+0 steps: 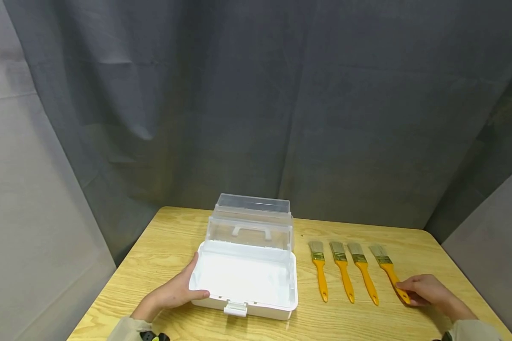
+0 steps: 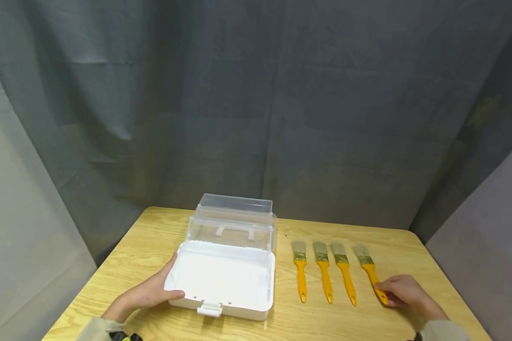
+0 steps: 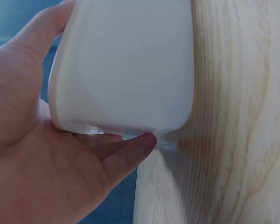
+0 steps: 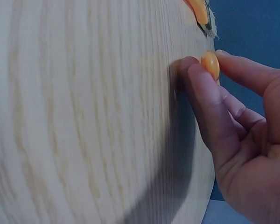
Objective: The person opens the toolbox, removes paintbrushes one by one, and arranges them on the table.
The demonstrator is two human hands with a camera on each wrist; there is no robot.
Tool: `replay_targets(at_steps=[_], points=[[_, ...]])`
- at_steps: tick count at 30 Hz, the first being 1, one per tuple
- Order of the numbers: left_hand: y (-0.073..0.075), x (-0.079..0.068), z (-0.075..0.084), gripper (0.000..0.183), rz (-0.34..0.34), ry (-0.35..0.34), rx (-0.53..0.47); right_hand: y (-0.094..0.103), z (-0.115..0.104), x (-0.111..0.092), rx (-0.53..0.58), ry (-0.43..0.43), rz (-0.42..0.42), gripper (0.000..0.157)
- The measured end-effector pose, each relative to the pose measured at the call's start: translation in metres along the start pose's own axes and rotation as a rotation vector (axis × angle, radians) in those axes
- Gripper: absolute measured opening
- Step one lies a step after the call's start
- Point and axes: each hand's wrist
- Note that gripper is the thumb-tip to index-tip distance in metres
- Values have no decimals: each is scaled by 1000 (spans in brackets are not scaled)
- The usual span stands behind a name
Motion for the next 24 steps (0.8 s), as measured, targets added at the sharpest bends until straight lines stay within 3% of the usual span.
replay_targets(at_steps=[10, 18, 24], points=[[1, 1, 1, 117, 3, 0, 3, -4, -3, 1, -13, -7, 10, 22], [-1, 2, -1, 116, 4, -12, 5, -6, -1, 3, -88, 33, 71, 26], [9, 5, 4, 109, -31, -44, 52, -7, -1, 1, -140, 57, 119, 28]])
Point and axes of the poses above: each hand's wrist, its own x-axis towards the middle knuckle, its own y-axis out of the back of the hand, z = x × y, and after that the axes turned 13 degrees about z, right-handed
